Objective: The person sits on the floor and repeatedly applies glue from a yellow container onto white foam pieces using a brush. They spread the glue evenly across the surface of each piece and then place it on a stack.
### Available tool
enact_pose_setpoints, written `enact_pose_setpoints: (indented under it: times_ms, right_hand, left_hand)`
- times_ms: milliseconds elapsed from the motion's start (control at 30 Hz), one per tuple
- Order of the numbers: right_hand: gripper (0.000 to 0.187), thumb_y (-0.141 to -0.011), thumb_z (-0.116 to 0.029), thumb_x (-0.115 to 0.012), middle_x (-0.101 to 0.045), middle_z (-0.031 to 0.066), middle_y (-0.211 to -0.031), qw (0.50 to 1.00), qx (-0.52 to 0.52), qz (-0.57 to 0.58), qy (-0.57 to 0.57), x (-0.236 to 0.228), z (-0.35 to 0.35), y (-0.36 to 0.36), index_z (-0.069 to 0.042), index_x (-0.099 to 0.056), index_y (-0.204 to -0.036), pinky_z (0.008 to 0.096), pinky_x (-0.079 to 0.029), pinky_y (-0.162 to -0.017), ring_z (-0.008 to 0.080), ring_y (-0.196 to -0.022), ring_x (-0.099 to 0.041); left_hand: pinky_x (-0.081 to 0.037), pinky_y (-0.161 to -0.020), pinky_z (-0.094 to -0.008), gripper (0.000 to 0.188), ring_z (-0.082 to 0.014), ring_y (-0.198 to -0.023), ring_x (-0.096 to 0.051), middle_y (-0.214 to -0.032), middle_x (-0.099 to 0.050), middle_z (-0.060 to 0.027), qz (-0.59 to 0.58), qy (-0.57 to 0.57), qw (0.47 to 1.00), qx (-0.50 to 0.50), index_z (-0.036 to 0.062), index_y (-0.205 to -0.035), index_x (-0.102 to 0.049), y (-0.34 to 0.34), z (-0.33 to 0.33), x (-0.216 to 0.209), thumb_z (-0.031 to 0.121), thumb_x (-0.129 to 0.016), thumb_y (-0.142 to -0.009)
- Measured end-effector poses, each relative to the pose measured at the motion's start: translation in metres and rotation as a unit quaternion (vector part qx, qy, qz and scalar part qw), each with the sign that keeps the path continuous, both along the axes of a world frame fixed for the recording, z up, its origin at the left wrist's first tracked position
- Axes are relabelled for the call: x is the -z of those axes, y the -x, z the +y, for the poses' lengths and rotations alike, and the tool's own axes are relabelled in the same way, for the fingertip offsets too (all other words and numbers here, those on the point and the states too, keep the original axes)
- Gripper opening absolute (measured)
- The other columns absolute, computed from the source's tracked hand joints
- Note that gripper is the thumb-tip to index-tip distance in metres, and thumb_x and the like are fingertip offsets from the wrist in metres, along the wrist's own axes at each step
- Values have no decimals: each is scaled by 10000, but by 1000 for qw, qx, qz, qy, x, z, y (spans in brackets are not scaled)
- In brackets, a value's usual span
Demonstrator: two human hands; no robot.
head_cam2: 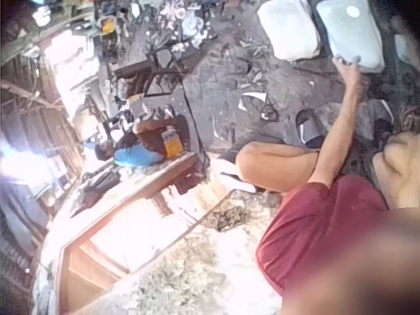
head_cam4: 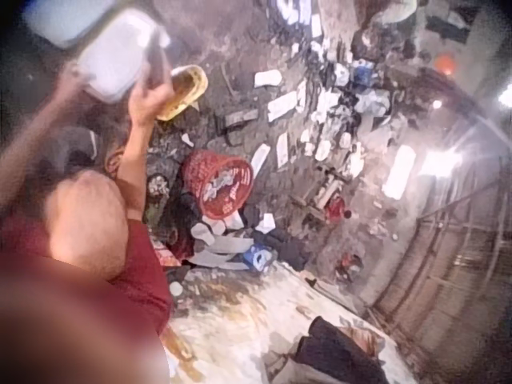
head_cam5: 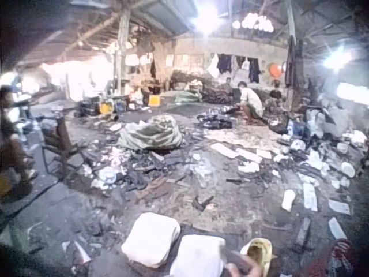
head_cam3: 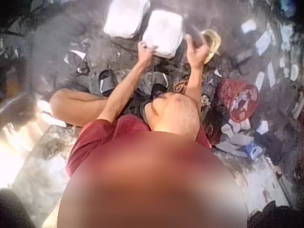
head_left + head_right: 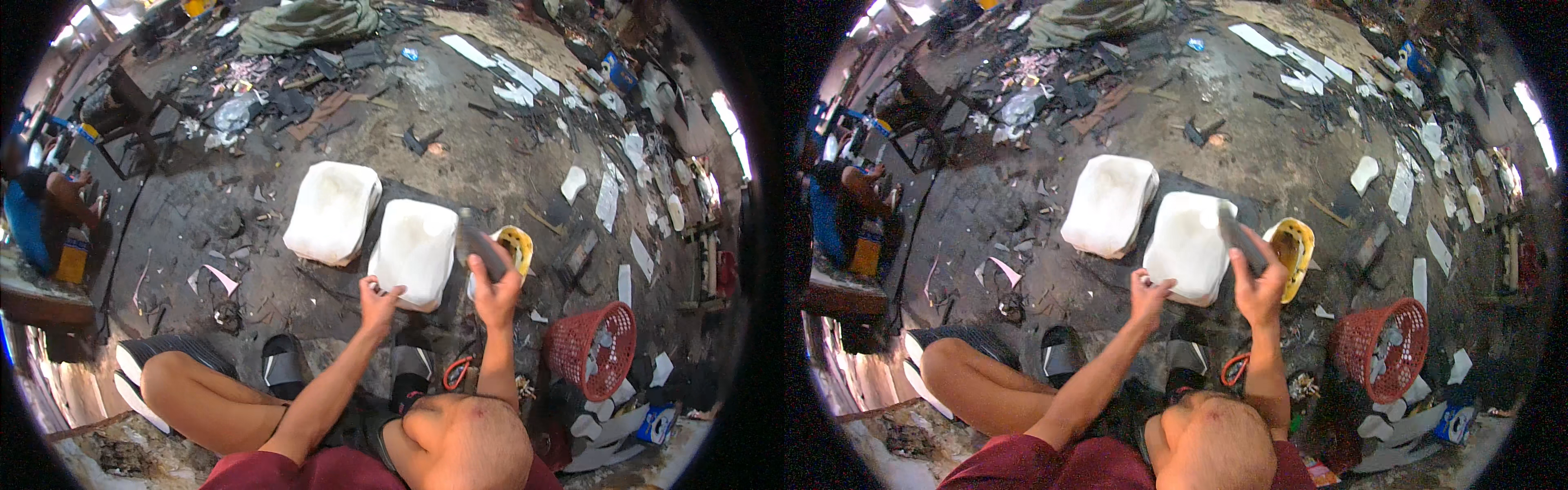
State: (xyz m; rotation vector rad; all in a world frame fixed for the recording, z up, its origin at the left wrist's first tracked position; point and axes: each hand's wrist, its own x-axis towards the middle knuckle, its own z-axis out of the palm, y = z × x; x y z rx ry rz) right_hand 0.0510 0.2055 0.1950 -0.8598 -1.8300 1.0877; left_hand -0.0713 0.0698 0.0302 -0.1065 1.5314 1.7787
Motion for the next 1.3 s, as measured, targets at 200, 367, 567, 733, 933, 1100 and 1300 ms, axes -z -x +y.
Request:
enact_pose_setpoints:
  times_ms: [200, 367, 567, 733, 933, 1100, 1300]
  right_hand:
    - [331, -930, -59, -680, -703, 123, -1118, 991, 79, 104, 43, 1, -17, 2, 64, -636, -1234, 314, -520, -872, 182, -974, -659]
    - [351, -925, -78, -693, -710, 131, -1105, 989, 93, 88, 80, 11, -29, -3, 70, -635, -1239, 316, -528, -862, 185, -964, -667]
    - [344, -928, -80, -689, -713, 145, -1104, 990, 87, 90, 61, 16, -26, -5, 59, -640, -1238, 333, -536, -869, 212, -976, -680]
    - [322, -924, -69, -685, -700, 135, -1118, 987, 148, 40, 43, 26, -18, -21, 44, -640, -1222, 338, -522, -891, 217, -995, -666]
    - [404, -827, -88, -629, -691, 224, -1078, 934, 314, -170, -27, 44, 70, -73, -33, -584, -1224, 451, -521, -876, 392, -990, -681]
    - [326, -782, -172, -705, -697, 272, -983, 829, 216, -516, 4, 106, 105, -54, 23, -648, -1037, 494, -548, -877, 433, -960, -683]
    - [418, -783, -120, -752, -727, 179, -1009, 926, 206, -262, 176, 79, 104, -89, 65, -633, -1139, 433, -546, -851, 345, -915, -703]
  left_hand:
    - [-502, -803, -303, 548, -163, -944, -594, -1070, -577, -111, 192, -133, 971, -57, 72, -1197, -368, 64, 54, -59, -78, -678, -771]
    - [-526, -728, -347, 644, -210, -930, -620, -1083, -606, -112, 111, -44, 978, -172, 73, -1284, -367, 157, 20, -81, -75, -697, -752]
    - [-518, -687, -399, 715, -245, -928, -586, -1187, -547, -145, 60, 176, 962, -201, 46, -1380, -340, 197, -21, -13, -64, -685, -764]
    - [-454, -957, -417, 761, -305, -1167, -533, -1354, -491, -214, 197, 149, 943, -224, 2, -1423, -356, 156, -43, 9, 45, -753, -775]
    - [-349, -1137, -486, 1157, -427, -1377, -366, -1550, -328, -242, 554, 204, 785, 188, -40, -1546, -192, 29, -46, 7, 118, -899, -644]
    - [-379, -1107, -511, 1297, -456, -1324, -432, -1516, -375, -256, 548, 182, 757, 304, 10, -1585, -87, 32, -30, 8, 61, -910, -585]
    - [-449, -1041, -483, 1288, -449, -1259, -490, -1458, -440, -272, 546, 121, 779, 283, 60, -1601, -71, 41, -29, 11, 4, -890, -609]
